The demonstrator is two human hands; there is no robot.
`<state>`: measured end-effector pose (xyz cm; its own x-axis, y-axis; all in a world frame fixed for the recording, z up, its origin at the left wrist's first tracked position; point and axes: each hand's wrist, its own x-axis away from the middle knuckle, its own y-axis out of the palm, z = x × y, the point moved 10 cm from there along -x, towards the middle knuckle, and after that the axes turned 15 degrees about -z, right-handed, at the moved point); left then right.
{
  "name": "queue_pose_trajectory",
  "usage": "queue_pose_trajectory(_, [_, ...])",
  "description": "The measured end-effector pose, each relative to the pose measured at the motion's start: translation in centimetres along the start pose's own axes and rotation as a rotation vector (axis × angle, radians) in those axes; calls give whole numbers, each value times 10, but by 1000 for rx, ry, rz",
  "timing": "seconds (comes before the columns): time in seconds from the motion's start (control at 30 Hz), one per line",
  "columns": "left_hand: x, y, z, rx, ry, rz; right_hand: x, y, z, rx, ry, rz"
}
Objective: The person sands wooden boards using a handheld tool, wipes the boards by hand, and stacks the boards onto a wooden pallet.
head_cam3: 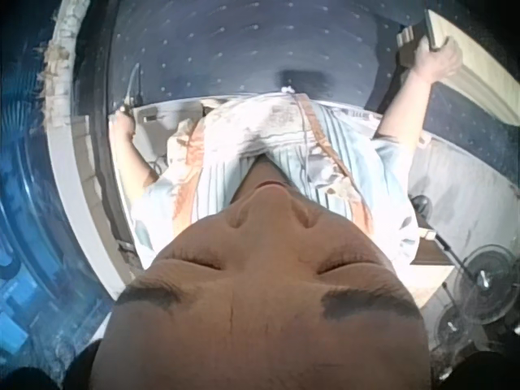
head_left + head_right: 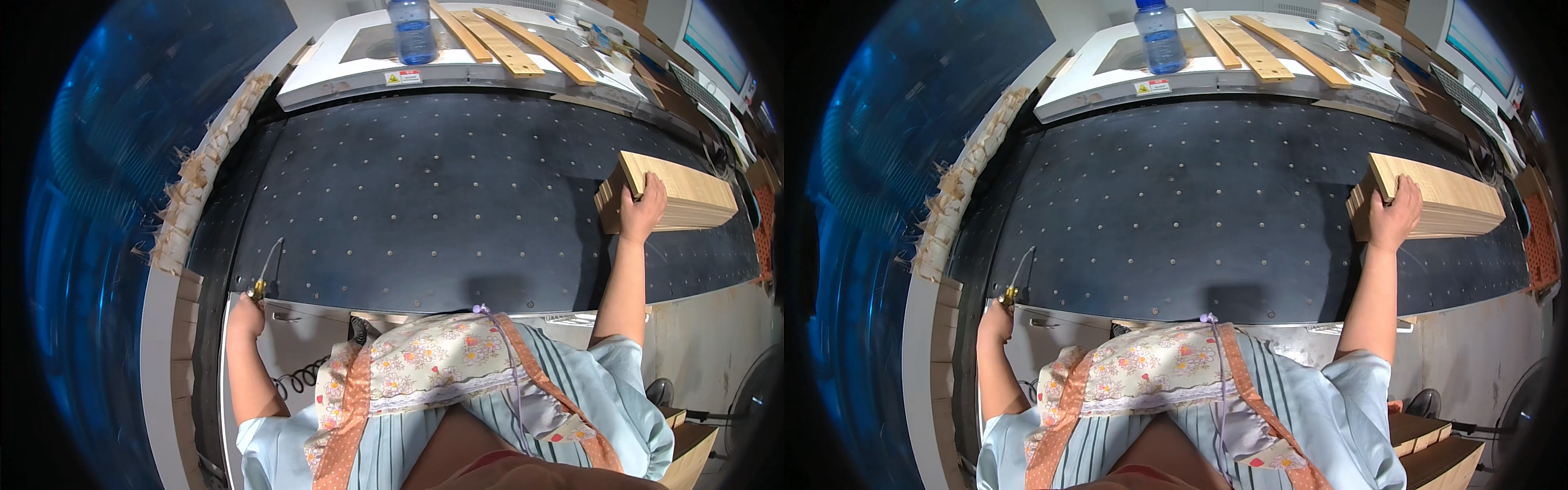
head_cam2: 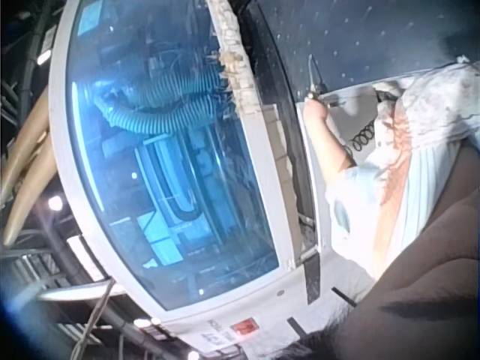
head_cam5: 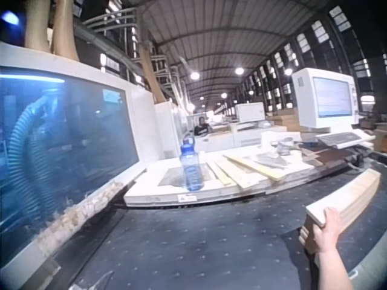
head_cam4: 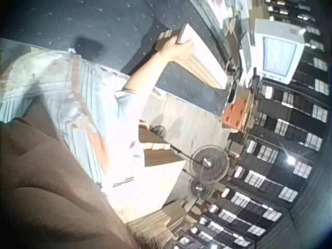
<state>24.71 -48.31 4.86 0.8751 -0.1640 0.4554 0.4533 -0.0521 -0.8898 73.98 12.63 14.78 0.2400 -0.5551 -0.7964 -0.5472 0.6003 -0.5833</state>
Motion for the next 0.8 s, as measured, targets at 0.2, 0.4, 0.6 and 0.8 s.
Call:
queue_pose_trajectory(0.2, [73, 48, 119, 127, 412, -535, 3, 0, 1, 8, 14, 22])
queue_pose_trajectory(0.4, [116, 91, 218, -291, 817, -492, 3, 3, 6, -6, 22, 18])
queue_pose_trajectory(0.6, [145, 105, 314, -280, 1013, -417, 4, 5, 4, -28, 37, -4])
queue_pose_trajectory(0.8, [153, 96, 359, -309, 1072, -229, 5, 3, 6, -37, 56, -17])
